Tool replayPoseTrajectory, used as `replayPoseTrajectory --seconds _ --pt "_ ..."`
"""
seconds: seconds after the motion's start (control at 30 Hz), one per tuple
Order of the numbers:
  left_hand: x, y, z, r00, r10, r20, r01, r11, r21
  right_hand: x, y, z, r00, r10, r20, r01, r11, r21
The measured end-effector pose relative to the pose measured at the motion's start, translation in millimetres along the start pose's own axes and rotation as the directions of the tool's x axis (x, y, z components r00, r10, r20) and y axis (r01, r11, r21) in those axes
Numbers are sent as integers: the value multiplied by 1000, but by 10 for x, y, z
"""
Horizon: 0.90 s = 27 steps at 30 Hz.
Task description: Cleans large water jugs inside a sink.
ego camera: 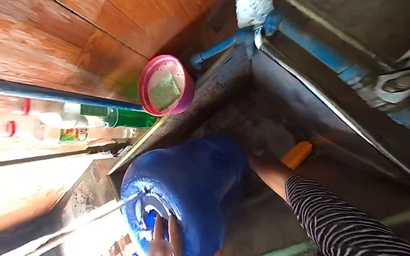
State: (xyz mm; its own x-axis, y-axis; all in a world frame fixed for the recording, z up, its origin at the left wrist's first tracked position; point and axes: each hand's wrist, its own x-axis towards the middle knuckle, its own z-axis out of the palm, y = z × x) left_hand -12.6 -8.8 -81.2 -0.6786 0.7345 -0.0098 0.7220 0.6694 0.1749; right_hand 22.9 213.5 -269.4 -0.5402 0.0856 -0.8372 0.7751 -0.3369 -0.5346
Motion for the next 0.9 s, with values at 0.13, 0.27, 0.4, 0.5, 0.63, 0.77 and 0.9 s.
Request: replayPoseTrajectory --seconds 0.13,0.27,0.4,0.5,0.63,0.77,0.9 --pt "85 -128 265 1000 -16 -6 16 1000 3 642 450 97 973 -221 -59 213 970 -112" --pt "115 -197 419 998 -44 46 46 998 -48 1147 1000 179 967 -210 -146 210 978 -14" --pt "133 -224 584 999 -3 37 5 998 -57 1445 1285 259 974 -132 -182 172 960 220" --pt "152 -221 639 999 43 -17 -43 999 -5 1301 1218 136 994 39 -99 -17 978 209" --pt "190 -220 642 999 52 -18 -52 998 -43 904 857 -248 998 52 -20 -56 910 -412" --pt "248 -170 599 998 65 18 -63 993 -101 -100 429 -524 999 40 32 4 554 -833" --pt "318 -196 647 989 145 -38 -148 986 -83 -1565 244 -667 996 -42 -82 -61 365 -929"
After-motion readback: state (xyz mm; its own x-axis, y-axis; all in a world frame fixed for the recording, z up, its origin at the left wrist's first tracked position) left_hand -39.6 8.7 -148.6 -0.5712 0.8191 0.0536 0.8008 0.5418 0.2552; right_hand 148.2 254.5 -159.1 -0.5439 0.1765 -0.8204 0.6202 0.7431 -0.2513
